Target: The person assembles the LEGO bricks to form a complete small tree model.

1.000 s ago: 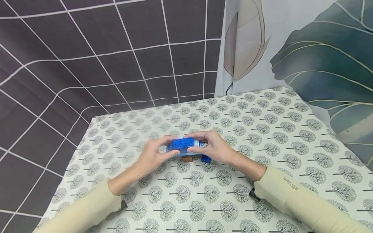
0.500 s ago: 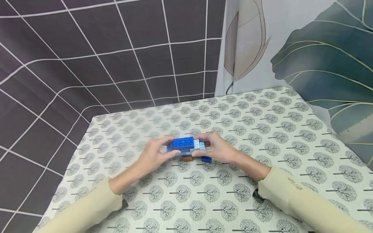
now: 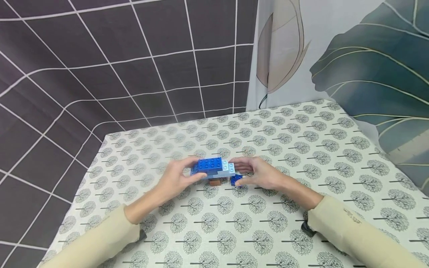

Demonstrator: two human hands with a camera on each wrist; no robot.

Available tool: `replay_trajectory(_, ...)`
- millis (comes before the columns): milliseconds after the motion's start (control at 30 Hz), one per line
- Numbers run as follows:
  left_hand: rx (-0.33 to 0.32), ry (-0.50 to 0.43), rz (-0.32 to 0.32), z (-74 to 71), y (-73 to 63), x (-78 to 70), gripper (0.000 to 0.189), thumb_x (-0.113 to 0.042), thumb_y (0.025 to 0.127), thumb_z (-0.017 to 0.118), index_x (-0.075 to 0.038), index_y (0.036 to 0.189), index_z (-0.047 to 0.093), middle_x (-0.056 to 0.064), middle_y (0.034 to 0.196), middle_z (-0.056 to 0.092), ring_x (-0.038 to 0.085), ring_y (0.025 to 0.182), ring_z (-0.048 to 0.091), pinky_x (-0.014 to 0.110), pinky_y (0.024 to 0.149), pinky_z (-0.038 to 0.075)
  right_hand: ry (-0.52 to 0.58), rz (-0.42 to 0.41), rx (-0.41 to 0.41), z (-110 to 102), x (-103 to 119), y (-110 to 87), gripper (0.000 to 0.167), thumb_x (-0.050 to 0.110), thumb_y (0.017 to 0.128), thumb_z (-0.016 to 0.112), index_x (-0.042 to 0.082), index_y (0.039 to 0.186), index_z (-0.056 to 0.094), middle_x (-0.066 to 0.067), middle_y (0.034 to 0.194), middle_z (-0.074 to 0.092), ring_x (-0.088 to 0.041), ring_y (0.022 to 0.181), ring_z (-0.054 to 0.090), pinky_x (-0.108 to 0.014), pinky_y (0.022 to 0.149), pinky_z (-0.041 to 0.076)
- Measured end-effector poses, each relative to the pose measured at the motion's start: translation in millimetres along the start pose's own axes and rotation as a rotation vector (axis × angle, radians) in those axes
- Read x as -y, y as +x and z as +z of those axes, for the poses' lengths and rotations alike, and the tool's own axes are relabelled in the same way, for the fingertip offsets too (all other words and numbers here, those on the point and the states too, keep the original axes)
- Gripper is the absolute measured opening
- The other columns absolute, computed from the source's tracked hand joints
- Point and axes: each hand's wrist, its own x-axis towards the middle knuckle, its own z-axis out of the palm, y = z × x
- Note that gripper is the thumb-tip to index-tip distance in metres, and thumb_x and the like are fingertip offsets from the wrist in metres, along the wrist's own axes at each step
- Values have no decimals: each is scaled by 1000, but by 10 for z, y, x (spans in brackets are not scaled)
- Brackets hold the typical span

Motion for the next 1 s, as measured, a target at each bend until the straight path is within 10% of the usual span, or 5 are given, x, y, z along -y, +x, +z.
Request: replay_trajectory(1000,24,-12,-9,-4,3,0,46,-26,95,82,-2,133,69,9,108,80,20,77,71,24,62,56,-119,22,-50,-137,-109,-100,55,-1,89,81,0,141,64,-15,131,72,-31,119,70,-39,103,57)
